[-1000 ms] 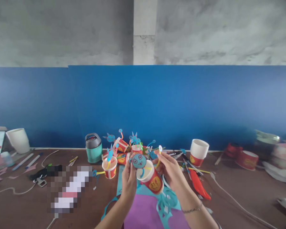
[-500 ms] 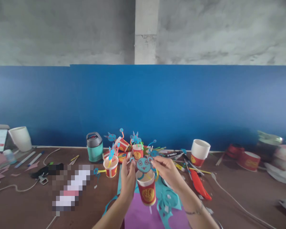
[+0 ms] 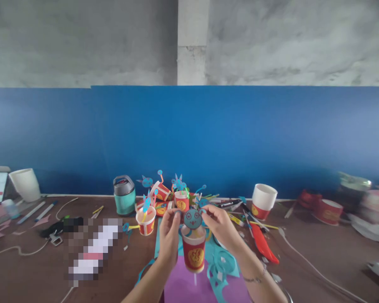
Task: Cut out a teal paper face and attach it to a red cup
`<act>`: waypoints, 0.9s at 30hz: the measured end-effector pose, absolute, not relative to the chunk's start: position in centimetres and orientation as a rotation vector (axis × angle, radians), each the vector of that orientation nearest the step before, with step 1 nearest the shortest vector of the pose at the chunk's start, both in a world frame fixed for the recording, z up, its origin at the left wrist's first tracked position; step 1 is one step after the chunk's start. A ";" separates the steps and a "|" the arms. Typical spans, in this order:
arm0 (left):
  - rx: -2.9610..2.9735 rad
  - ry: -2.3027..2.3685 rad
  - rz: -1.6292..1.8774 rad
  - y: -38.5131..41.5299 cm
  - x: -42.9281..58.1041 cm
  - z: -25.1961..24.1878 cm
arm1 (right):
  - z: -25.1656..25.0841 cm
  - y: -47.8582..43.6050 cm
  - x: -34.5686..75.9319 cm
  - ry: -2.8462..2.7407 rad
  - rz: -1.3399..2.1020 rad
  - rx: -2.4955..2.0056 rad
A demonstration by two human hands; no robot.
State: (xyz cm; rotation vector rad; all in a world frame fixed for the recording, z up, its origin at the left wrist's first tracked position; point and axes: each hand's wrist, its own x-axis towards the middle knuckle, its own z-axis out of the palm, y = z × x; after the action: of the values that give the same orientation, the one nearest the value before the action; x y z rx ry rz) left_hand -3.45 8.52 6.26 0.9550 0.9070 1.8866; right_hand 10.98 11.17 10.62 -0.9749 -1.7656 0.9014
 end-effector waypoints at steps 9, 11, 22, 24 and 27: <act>0.982 0.846 1.802 8.6 -3.9 6.3 | 10.6 11.2 11.0 -1.796 0.753 -1.065; 0.993 0.901 1.793 8.6 -3.9 6.7 | 10.8 11.1 11.0 -1.806 0.737 -1.062; 1.025 0.955 1.703 9.1 -4.2 6.7 | 11.2 10.7 11.1 -1.888 0.745 -1.038; 1.040 0.939 1.701 9.2 -4.2 6.5 | 11.1 10.8 11.1 -1.907 0.699 -1.038; 1.068 0.955 1.703 9.2 -4.1 6.5 | 10.9 10.9 11.1 -1.917 0.648 -1.040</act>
State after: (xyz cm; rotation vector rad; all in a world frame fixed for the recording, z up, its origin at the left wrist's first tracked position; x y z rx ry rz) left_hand -4.12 9.18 6.52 1.0680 0.9551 1.7034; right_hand 11.05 10.95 10.89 -1.0404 -1.9170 0.6481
